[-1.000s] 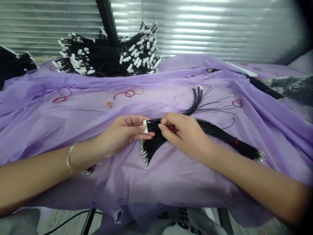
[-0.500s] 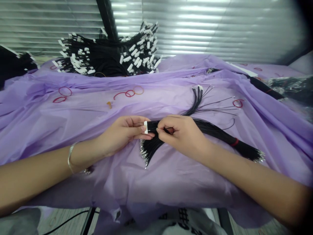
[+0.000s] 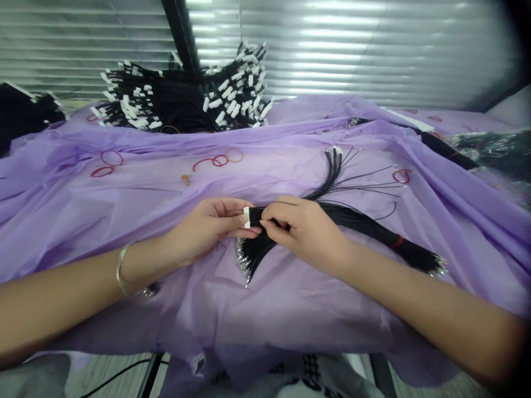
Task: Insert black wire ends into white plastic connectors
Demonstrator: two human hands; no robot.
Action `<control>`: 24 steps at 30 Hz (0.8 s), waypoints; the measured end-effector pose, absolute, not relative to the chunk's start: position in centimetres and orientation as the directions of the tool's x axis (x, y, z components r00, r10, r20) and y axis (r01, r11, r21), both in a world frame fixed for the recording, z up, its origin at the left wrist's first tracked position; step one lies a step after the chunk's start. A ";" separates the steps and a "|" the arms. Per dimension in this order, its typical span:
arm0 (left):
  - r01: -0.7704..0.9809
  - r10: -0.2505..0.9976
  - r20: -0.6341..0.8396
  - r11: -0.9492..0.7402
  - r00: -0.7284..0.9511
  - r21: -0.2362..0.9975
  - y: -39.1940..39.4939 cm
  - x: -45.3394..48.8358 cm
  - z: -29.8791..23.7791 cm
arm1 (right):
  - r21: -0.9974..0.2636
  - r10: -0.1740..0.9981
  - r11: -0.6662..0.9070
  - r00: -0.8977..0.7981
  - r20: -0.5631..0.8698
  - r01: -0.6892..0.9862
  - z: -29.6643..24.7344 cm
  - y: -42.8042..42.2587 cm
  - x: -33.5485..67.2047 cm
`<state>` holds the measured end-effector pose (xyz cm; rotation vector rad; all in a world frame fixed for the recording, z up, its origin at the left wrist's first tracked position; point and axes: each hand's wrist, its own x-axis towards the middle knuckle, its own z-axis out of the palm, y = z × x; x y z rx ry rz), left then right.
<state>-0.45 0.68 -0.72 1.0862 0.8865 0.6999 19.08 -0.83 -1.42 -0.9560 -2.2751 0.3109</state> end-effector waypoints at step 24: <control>0.512 0.588 0.204 -0.795 0.783 0.325 0.7 4.6 -0.1 | -0.463 0.835 0.540 -0.379 0.398 0.703 4.1 1.4 24.0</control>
